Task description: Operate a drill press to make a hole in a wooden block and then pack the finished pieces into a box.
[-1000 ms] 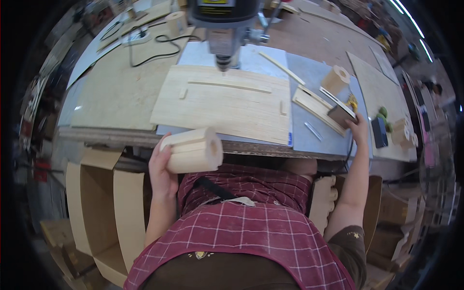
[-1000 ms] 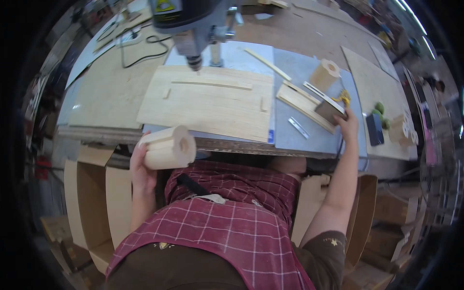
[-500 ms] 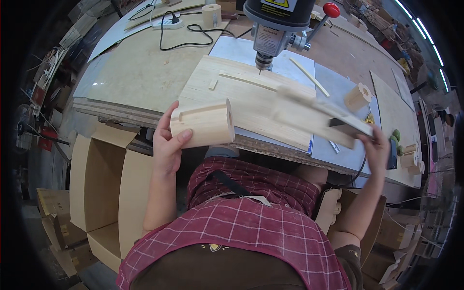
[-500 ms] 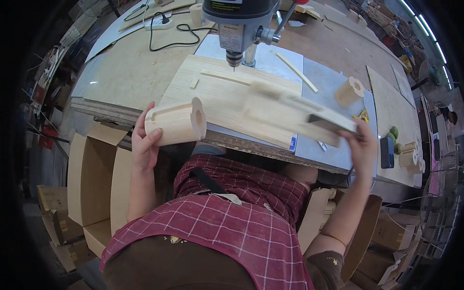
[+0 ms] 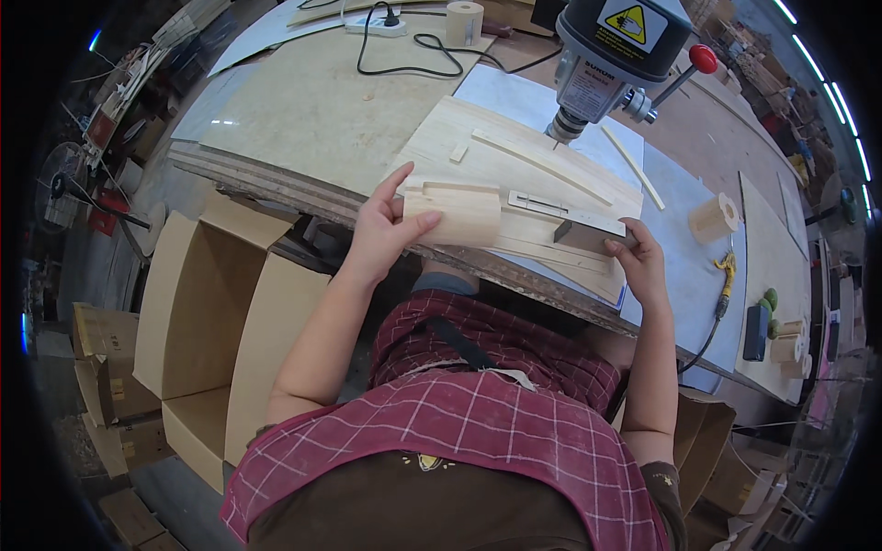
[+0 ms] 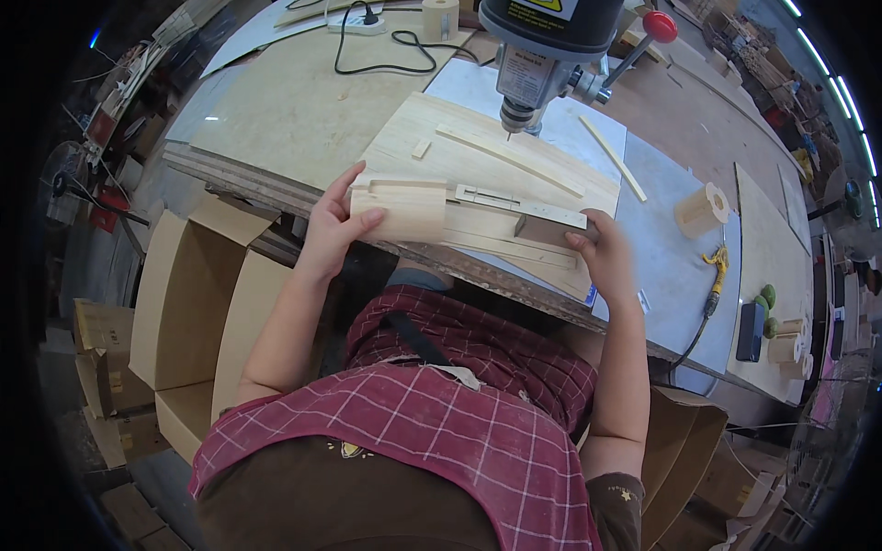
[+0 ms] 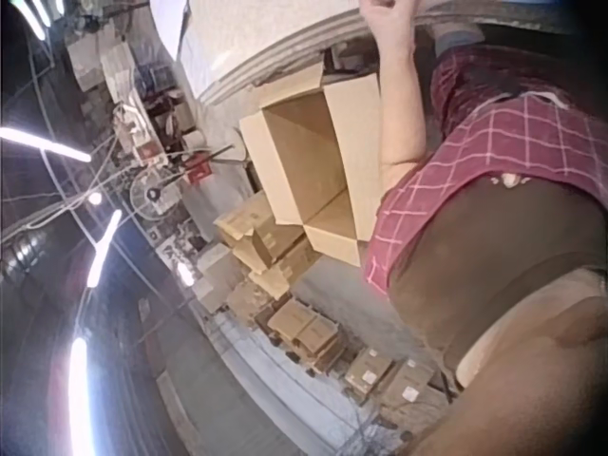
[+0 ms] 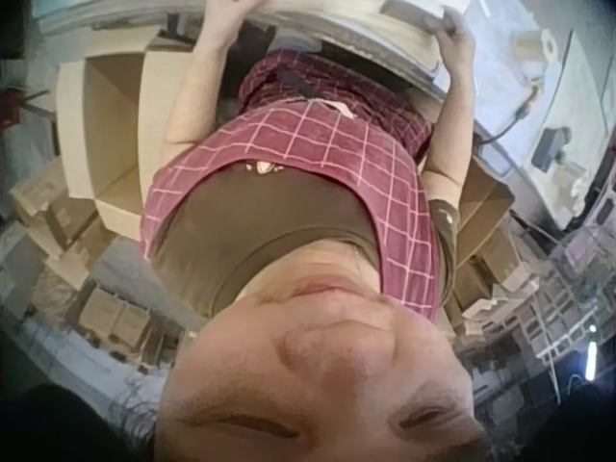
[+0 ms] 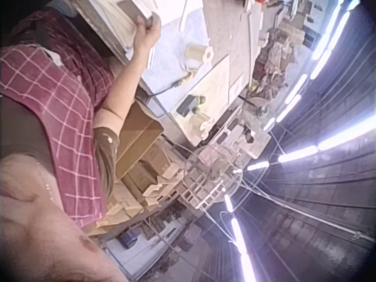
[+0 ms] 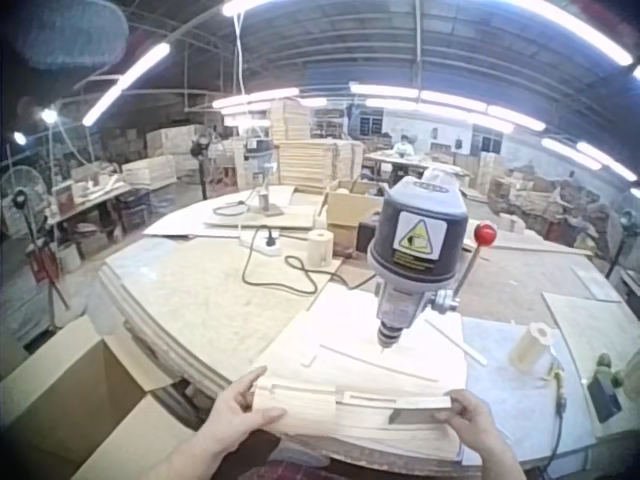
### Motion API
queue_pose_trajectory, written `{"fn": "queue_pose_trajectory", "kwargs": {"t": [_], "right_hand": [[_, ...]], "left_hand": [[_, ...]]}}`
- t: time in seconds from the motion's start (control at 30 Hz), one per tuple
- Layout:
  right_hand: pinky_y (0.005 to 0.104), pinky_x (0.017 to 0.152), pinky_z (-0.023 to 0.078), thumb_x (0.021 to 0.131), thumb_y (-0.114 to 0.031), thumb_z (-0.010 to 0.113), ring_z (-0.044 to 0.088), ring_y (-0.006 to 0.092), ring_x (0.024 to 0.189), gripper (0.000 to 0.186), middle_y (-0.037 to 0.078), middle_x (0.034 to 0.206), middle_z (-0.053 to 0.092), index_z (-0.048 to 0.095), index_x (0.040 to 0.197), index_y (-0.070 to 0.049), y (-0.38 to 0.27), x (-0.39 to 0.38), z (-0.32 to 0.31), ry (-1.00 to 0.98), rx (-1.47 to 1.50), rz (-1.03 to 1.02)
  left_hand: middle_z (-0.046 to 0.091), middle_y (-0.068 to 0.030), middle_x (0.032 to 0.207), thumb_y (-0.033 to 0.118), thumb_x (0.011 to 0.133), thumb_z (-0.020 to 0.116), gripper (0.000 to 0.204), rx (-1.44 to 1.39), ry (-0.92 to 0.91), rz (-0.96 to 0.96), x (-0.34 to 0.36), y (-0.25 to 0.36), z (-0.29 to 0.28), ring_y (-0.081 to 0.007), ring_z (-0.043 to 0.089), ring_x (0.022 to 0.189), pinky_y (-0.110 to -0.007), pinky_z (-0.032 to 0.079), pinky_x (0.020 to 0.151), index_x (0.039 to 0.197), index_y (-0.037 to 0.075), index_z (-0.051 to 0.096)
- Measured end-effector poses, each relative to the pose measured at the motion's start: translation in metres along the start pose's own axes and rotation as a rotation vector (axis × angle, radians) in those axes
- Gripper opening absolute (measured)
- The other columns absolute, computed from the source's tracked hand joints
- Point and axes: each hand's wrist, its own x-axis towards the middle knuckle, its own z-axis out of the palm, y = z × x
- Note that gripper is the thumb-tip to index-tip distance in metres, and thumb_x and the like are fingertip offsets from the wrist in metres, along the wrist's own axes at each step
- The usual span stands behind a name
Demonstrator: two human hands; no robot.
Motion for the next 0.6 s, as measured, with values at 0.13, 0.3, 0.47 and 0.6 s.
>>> {"fn": "queue_pose_trajectory", "kwargs": {"t": [0.13,0.3,0.47,0.6], "right_hand": [[0.0211,0.071,0.041,0.077,-0.001,0.062,0.048,0.008,0.079,0.027,0.001,0.085,0.054,0.053,0.103,-0.003,0.001,0.0,0.003,0.008,0.007,-0.034],[0.0199,0.073,0.039,0.082,-0.003,0.058,0.046,0.0062,0.081,0.03,-0.002,0.089,0.052,0.05,0.111,-0.006,0.0,0.0,0.001,-0.025,-0.112,-0.087],[0.0201,0.073,0.039,0.083,-0.005,0.058,0.046,0.0064,0.081,0.029,-0.002,0.09,0.052,0.049,0.111,-0.006,0.003,-0.001,0.001,-0.026,-0.082,-0.066],[0.0205,0.074,0.039,0.084,-0.006,0.057,0.046,0.0065,0.081,0.028,-0.002,0.09,0.052,0.049,0.111,-0.005,0.007,0.0,0.0,-0.032,-0.064,-0.07]], "left_hand": [[0.054,-0.0107,0.113,0.004,0.073,0.067,0.072,0.006,-0.062,0.034,0.011,-0.012,0.004,-0.0157,0.052,0.102,-0.028,0.041,0.087,0.133,0.002,0.028],[0.054,-0.0096,0.112,0.003,0.071,0.068,0.073,0.068,-0.159,0.02,0.016,-0.01,-0.002,-0.015,0.052,0.1,-0.029,0.042,0.086,0.132,0.002,0.029],[0.056,-0.0106,0.107,0.004,0.07,0.069,0.077,0.202,-0.211,0.003,0.024,0.0,-0.008,-0.0146,0.053,0.096,-0.028,0.043,0.083,0.134,0.003,0.026],[0.058,-0.0119,0.102,0.005,0.07,0.07,0.082,0.207,-0.221,0.039,0.028,-0.003,-0.005,-0.014,0.055,0.091,-0.027,0.045,0.08,0.136,0.003,0.023]]}}
